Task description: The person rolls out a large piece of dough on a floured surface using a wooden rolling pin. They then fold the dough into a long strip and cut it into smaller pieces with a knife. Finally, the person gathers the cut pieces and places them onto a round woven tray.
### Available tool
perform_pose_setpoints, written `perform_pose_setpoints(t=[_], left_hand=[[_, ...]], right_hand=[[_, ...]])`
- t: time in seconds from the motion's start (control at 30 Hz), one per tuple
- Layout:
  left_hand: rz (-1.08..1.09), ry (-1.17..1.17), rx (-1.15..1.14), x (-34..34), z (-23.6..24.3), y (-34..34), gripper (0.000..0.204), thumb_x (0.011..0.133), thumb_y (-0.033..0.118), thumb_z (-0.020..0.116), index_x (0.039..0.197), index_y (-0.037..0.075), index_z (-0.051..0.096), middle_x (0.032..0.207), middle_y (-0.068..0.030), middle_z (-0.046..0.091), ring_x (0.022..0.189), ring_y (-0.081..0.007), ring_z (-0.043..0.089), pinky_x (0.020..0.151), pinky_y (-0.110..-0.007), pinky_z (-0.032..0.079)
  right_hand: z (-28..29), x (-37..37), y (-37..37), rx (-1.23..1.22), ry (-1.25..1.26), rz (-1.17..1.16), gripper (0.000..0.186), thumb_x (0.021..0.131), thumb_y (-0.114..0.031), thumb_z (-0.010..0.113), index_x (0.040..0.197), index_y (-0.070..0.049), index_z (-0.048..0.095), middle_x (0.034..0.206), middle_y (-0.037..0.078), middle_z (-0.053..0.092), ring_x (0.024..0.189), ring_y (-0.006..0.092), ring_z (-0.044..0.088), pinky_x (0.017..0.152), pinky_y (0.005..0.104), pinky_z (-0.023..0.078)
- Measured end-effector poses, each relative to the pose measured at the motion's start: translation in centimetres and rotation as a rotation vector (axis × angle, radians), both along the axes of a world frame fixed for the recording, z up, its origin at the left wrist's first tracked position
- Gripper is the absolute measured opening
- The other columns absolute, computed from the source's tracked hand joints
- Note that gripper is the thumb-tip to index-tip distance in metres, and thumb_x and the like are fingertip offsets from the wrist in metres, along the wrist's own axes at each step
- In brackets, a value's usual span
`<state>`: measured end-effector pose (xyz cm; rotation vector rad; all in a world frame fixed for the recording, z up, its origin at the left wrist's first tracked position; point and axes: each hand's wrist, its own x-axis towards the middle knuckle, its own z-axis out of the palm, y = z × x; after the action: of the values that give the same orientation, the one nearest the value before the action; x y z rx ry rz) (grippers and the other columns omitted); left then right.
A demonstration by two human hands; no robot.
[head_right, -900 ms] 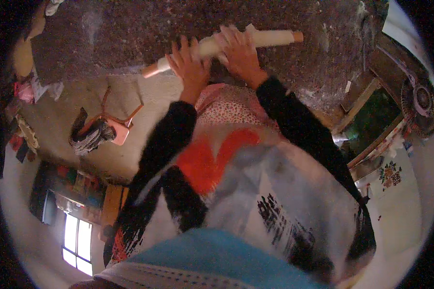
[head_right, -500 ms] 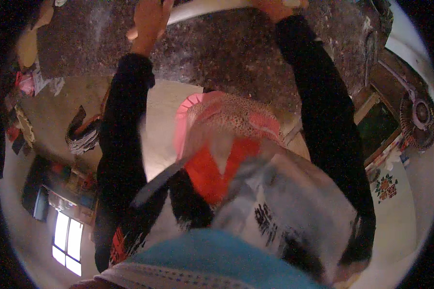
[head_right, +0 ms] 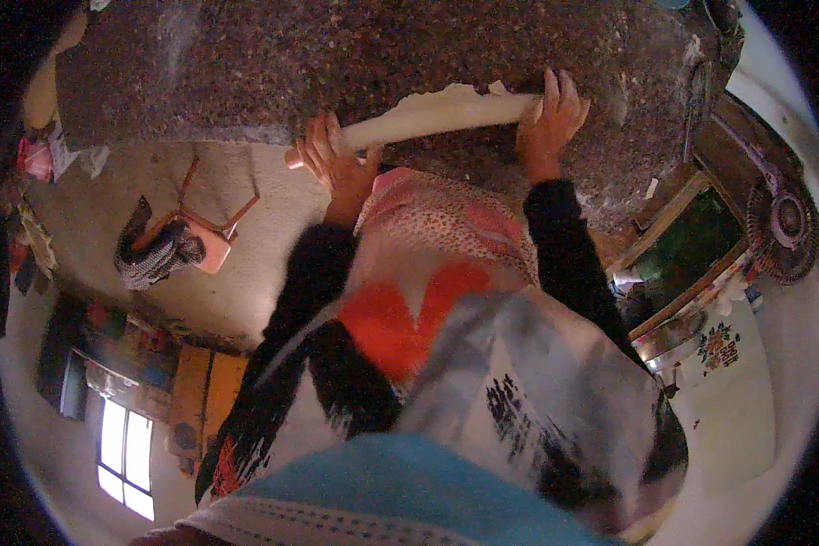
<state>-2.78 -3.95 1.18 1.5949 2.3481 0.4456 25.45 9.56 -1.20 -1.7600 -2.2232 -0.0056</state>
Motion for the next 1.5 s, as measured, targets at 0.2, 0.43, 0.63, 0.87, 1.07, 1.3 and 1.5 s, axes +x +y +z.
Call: perform_pose_setpoints(t=[0.2,0.43,0.63,0.87,1.07,1.3,1.5], left_hand=[[0.162,0.082,0.140,-5.1,-2.0,11.9,0.059,0.088,0.038,0.051,0.137,0.007,0.038,0.142,-0.0185,0.033,0.133,-0.0370,0.025,0.109,-0.056,0.014],[0.012,0.112,-0.101,-1.7,-2.0,2.4,0.048,0.086,0.028,0.054,0.131,0.012,0.050,0.144,-0.0128,0.033,0.134,-0.0341,0.024,0.110,-0.054,0.012],[0.046,0.125,0.181,-6.4,-2.9,12.0,0.054,0.087,0.033,0.053,0.133,0.006,0.045,0.141,-0.0157,0.036,0.128,-0.0365,0.034,0.108,-0.052,0.021],[-0.024,0.209,-0.083,-11.2,-0.5,20.0,0.063,0.094,0.040,0.044,0.144,0.009,0.023,0.148,-0.0158,0.022,0.134,-0.0317,0.026,0.107,-0.046,0.025],[-0.071,0.166,0.106,-5.4,-1.0,11.2,0.067,0.084,0.036,0.060,0.136,0.002,0.037,0.144,-0.0212,0.029,0.133,-0.0370,0.028,0.109,-0.055,0.018],[-0.137,0.102,0.000,-2.6,0.0,4.3,0.074,0.081,0.043,0.063,0.137,0.002,0.037,0.146,-0.0190,0.028,0.136,-0.0376,0.022,0.110,-0.055,0.013],[-0.264,0.183,0.010,-4.0,-1.3,7.4,0.075,0.083,0.051,0.059,0.139,0.006,0.036,0.145,-0.0173,0.029,0.134,-0.0389,0.025,0.110,-0.054,0.015]], right_hand=[[-2.1,-4.1,10.8,0.160,0.185,0.099,0.042,0.091,-0.025,0.048,0.132,-0.019,0.048,0.131,0.008,0.051,0.119,0.0275,0.047,0.106,0.0509,0.024],[-1.0,-0.4,4.0,-0.039,0.053,0.168,0.041,0.092,-0.027,0.048,0.133,-0.020,0.047,0.132,0.006,0.049,0.123,0.0273,0.043,0.107,0.0523,0.022],[1.5,-3.9,11.8,-0.024,0.040,0.289,0.048,0.089,-0.029,0.054,0.134,-0.017,0.045,0.136,0.008,0.044,0.128,0.0271,0.038,0.108,0.0519,0.023],[0.2,-11.6,17.2,0.142,-0.115,0.637,0.056,0.095,-0.035,0.049,0.141,-0.009,0.033,0.145,0.013,0.032,0.133,0.0321,0.030,0.108,0.0517,0.021],[1.7,-11.7,9.3,-0.070,0.023,0.466,0.054,0.085,-0.030,0.061,0.133,-0.012,0.045,0.137,0.009,0.043,0.129,0.0283,0.037,0.107,0.0530,0.025],[6.2,-7.0,3.6,-0.208,0.088,0.529,0.065,0.075,-0.030,0.073,0.131,-0.010,0.046,0.136,0.012,0.043,0.130,0.0312,0.036,0.108,0.0517,0.025],[0.9,-8.2,9.3,-0.056,0.124,0.644,0.060,0.082,-0.034,0.064,0.132,-0.009,0.043,0.138,0.013,0.040,0.130,0.0324,0.035,0.107,0.0511,0.026]])
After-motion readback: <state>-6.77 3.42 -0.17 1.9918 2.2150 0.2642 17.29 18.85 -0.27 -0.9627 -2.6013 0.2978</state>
